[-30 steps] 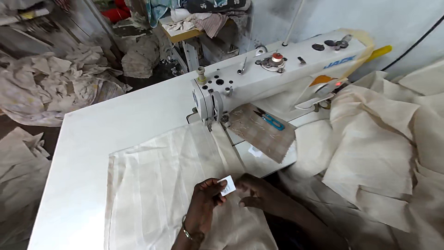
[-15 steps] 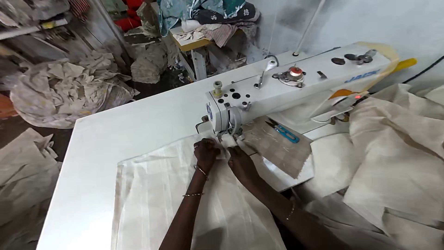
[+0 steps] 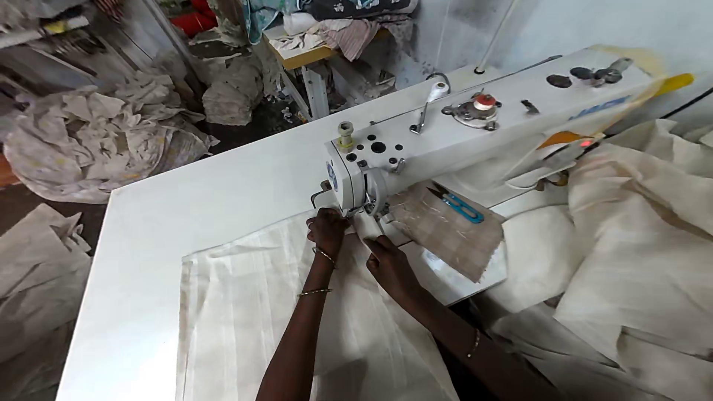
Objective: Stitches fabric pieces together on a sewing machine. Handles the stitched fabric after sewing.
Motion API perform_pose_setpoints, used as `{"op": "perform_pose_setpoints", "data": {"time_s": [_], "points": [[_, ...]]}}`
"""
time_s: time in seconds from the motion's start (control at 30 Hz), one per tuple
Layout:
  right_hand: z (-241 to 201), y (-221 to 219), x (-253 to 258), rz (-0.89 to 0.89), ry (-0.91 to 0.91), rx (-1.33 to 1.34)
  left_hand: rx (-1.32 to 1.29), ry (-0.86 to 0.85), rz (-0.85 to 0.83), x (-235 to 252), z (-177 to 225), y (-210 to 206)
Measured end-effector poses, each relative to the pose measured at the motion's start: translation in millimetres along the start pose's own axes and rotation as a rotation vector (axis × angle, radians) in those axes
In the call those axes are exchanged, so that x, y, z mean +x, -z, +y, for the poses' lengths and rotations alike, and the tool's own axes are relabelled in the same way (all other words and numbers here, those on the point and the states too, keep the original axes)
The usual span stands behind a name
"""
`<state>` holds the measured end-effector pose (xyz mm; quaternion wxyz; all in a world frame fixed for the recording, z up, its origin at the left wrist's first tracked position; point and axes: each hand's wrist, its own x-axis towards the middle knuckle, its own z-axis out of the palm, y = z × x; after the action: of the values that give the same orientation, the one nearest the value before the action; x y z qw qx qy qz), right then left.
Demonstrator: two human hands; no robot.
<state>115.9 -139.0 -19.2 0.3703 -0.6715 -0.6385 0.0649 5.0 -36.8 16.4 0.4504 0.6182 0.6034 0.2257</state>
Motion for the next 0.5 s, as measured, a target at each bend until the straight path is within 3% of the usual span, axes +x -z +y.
{"op": "perform_pose_setpoints", "data": {"time_s": [0.1,0.2,0.27,0.4,0.5], "points": [[-8,12,8,-0.179,-0.112,-0.005,-0.019,0.042,0.014,4,10,2],[-31,53,13,-0.658,-0.387,-0.089,0.065,-0.017,0.066,3,7,5],[-42,85,-14,-0.865,-0.467,-0.132,0.138,-0.135,0.147,-8,-1,-2],[-37,127,-101,-1.003,-0.677,-0.009,0.196,-0.323,0.112,-70,-32,-28],[-4,133,-146,-0.951,-0.723,0.224,0.289,-0.588,0.109,-93,-53,-42]]}}
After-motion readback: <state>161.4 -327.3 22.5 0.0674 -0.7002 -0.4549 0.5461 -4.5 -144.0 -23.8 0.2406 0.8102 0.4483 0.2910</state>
